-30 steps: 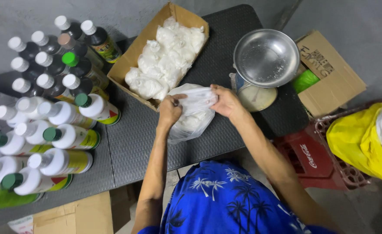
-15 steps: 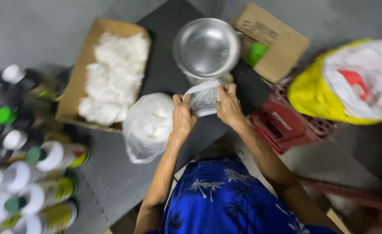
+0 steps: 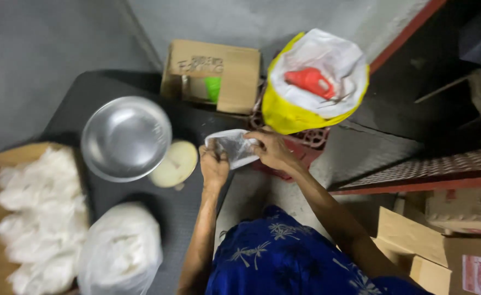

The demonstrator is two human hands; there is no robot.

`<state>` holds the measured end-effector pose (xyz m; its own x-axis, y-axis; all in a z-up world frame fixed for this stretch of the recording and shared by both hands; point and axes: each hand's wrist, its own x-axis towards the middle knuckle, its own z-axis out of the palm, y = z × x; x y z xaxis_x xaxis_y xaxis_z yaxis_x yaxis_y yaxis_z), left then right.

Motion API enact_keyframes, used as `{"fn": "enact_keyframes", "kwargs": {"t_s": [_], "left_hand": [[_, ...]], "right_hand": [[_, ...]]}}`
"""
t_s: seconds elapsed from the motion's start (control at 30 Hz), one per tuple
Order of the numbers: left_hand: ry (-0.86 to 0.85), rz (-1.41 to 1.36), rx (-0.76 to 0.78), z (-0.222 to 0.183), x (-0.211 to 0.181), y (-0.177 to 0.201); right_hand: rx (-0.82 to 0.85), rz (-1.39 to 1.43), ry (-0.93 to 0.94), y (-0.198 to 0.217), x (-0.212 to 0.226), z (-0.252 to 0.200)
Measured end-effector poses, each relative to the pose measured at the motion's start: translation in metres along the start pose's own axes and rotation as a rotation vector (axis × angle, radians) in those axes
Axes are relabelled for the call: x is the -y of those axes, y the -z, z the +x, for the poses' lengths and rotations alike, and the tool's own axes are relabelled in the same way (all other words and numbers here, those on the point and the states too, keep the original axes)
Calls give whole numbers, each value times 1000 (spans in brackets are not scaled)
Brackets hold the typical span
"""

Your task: The person is seen weighing white powder into small plastic bags.

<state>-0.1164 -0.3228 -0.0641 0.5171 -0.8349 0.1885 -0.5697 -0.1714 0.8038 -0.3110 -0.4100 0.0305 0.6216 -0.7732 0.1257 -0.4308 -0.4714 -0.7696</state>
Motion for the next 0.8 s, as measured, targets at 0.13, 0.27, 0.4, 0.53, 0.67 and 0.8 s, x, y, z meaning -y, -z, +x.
{"fn": "enact_keyframes", "kwargs": {"t_s": [0.13,0.27,0.4,0.53,0.67,0.8], "left_hand": [[8,-86,-79,32,-22,-45],[77,-89,-130,60,-43,-77],[-15,-54,-214,89,-51,-110],[22,-107,-159,118,-76,-127],[-78,-66,-159,160,-61,-162],[-93,-180,-31,201,-91,-171]], "right_hand": [[-107,-30,74,55,-62,6],[-291,3,16,121,-124,7],[-339,-108,-218,180,-158,9],[-290,-93,-377,195,-195,25],[-264,-210,-332,184,-242,56],[-252,-366,-214,157,-298,83]]}}
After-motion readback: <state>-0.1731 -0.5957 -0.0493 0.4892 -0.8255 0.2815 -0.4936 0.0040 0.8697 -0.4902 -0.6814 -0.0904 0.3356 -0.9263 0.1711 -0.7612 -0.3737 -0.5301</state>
